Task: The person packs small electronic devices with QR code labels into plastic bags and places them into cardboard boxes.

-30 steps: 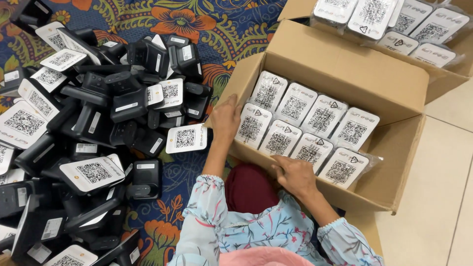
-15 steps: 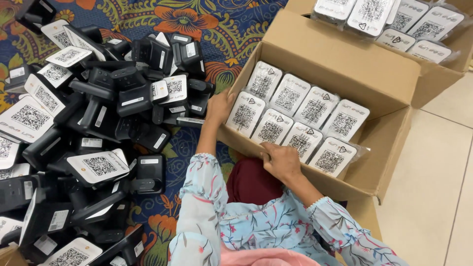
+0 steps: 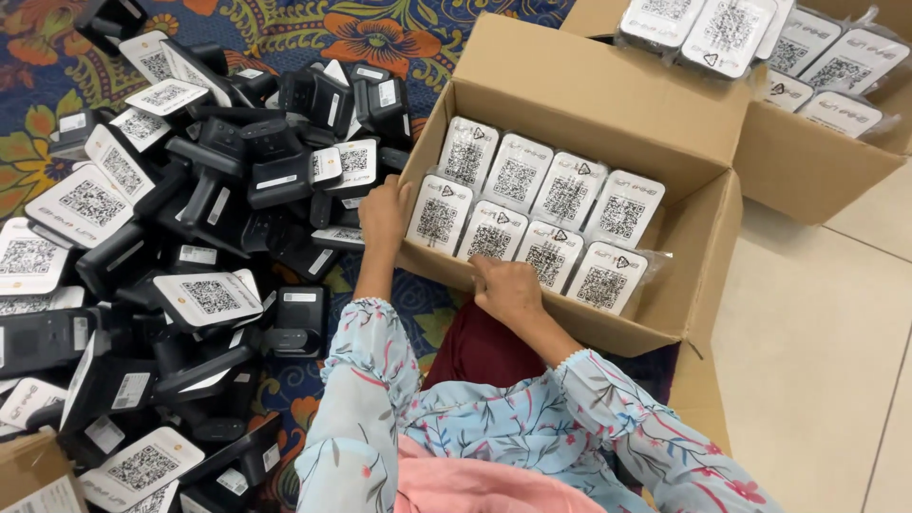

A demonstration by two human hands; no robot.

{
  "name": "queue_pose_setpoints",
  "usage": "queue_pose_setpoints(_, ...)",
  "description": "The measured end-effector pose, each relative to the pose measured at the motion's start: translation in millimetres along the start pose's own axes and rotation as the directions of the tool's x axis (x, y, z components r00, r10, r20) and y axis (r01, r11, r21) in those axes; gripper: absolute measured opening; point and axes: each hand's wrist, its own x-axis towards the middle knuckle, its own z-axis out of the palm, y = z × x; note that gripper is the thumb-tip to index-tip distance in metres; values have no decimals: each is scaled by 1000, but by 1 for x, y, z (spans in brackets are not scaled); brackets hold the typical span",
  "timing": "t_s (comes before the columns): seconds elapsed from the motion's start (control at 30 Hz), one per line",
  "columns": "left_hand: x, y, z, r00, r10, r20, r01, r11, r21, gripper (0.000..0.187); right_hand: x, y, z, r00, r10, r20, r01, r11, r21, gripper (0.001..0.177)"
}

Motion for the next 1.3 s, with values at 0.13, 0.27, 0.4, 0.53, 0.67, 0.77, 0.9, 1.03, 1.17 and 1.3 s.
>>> queue_pose_setpoints(0.13,-29,-5,18,972,-66,-225,3,964,-268,35,2,2,2,998,-51,-46,50,999,-14,14)
queue_pose_setpoints(0.27,-65,-20,18,927,-42,-372,-98,932,-349,35,4,-14,-7,987,50,152,-39,997,-74,24)
queue_pose_setpoints(0.4,-111,-52,-26,966,-60,-252,-31,938,-344,46,13,-61,10,948,-180,-263,193,981,22,69)
queue_pose_setpoints(0.53,-199,-68,-144,938,-143,-315,44,952,-302,39,15,-170,42,932,-286,-222,338,908,249,67)
queue_pose_setpoints(0.67,-308,-83,-253,822,-26,-568,-120,969,-218,36,-4,-302,45,848,-461,-261,513,590,624,63)
queue_pose_setpoints(0.77,-388,-93,-322,711,3,-704,-130,984,-126,33,-34,-391,12,775,-532,-342,568,348,746,53)
queue_pose_setpoints(0.9,-471,-138,-389,448,-76,-891,67,996,-51,23,-70,-483,-33,741,-537,-404,582,213,784,28)
queue_pose_setpoints(1.03,-514,-262,-384,348,-264,-899,275,946,-172,21,-79,-554,-30,549,-756,-357,722,213,658,22)
queue_pose_setpoints(1.17,-534,-354,-343,405,-234,-884,526,850,16,39,-79,-598,32,374,-910,-180,849,257,462,62)
queue_pose_setpoints(1.3,-545,-395,-322,536,-195,-822,593,779,202,30,-70,-599,110,298,-948,-114,945,275,178,82)
